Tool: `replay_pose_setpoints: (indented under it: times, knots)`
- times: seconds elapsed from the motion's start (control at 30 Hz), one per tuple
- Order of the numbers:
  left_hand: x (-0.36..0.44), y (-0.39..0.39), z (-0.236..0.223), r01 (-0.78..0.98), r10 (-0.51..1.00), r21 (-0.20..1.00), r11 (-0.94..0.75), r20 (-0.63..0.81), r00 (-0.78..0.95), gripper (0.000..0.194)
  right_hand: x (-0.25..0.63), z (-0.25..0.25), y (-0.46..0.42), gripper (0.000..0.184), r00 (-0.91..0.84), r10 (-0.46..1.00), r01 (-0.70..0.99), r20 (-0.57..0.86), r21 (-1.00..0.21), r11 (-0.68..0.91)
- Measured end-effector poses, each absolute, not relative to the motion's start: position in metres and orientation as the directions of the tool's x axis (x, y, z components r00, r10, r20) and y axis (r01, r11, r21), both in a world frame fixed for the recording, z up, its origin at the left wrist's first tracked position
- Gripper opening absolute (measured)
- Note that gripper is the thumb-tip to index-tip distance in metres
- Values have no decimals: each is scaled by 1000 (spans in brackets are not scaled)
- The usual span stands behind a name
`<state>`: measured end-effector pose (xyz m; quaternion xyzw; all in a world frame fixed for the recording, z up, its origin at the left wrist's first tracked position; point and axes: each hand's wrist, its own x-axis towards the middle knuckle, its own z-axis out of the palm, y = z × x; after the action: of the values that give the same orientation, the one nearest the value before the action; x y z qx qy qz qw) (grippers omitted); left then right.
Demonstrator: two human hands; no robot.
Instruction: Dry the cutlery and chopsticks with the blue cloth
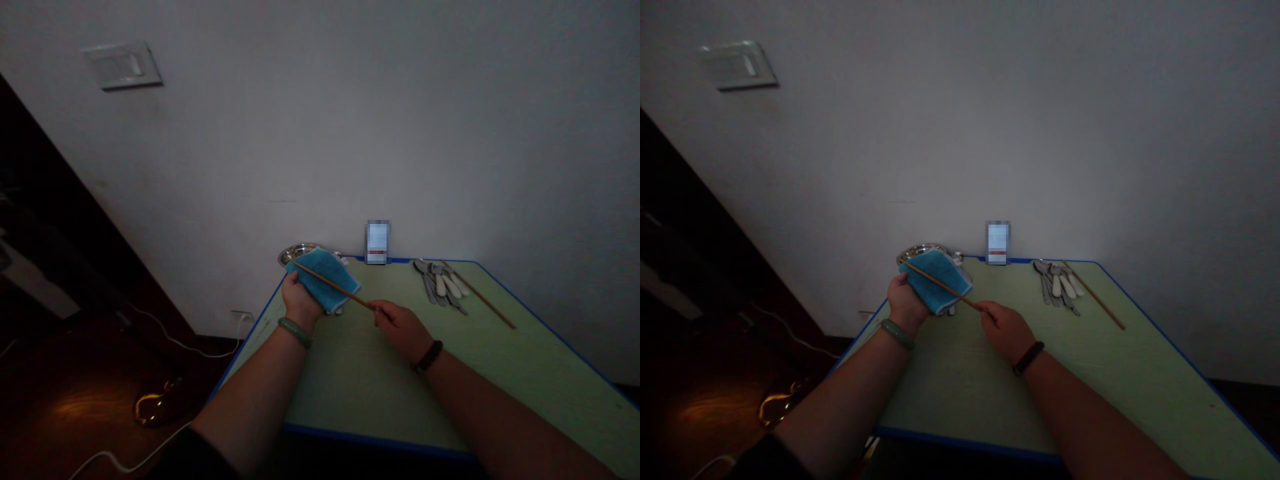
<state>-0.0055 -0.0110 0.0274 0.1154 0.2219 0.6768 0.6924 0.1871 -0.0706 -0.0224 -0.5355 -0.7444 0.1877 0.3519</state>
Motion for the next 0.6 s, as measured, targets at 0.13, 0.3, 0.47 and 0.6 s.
replay_pose_setpoints:
  times: [0.13,0.3,0.47,0.6]
  knots:
    - [-5,-10,26,-876,991,480,47,-133,-20,52,187,-23,-70,42,-208,922,661,326,-648,378]
    - [-4,-10,25,-868,985,495,48,-169,-42,51,186,-26,-69,42,-199,925,658,324,-655,371]
    - [-3,-12,25,-869,985,489,77,-172,-10,53,186,-28,-69,40,-247,901,626,356,-651,428]
    - [-3,-11,23,-868,988,490,83,-155,7,53,185,-29,-69,41,-266,892,609,364,-654,449]
